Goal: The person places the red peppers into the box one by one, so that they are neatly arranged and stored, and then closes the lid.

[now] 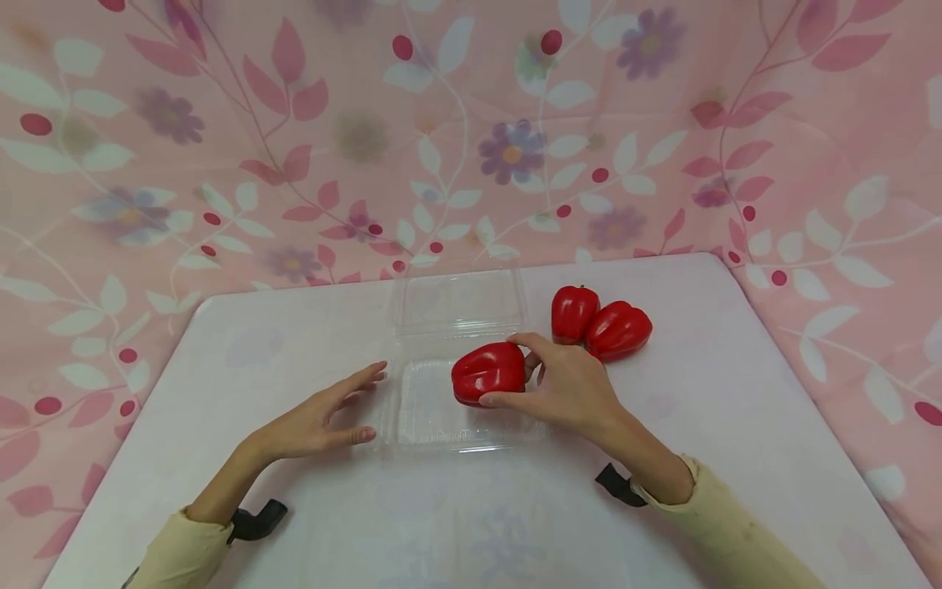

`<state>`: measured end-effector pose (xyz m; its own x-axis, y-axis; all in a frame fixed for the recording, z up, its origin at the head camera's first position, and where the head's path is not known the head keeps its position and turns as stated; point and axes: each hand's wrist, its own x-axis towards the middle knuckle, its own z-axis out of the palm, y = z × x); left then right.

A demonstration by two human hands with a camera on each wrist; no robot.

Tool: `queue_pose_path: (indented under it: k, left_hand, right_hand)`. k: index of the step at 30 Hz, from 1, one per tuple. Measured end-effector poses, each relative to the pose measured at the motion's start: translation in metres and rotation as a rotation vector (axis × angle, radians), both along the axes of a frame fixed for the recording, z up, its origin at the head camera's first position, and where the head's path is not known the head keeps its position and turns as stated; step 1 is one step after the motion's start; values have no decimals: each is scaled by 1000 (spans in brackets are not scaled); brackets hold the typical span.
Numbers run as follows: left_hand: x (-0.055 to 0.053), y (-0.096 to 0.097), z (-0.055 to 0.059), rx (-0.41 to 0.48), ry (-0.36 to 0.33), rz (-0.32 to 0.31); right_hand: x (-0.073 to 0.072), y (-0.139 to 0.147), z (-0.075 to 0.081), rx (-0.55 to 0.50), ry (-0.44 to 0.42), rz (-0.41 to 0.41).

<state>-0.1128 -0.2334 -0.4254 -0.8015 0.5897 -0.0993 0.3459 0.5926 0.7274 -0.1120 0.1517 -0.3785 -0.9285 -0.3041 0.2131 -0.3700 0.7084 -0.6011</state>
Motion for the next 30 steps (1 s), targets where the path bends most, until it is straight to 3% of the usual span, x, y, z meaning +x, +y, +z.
queue_pose_path:
  k: [30]
  left_hand:
    - [1, 1, -1, 0, -5, 6]
  right_hand:
    - [16, -56, -15, 7, -64, 33]
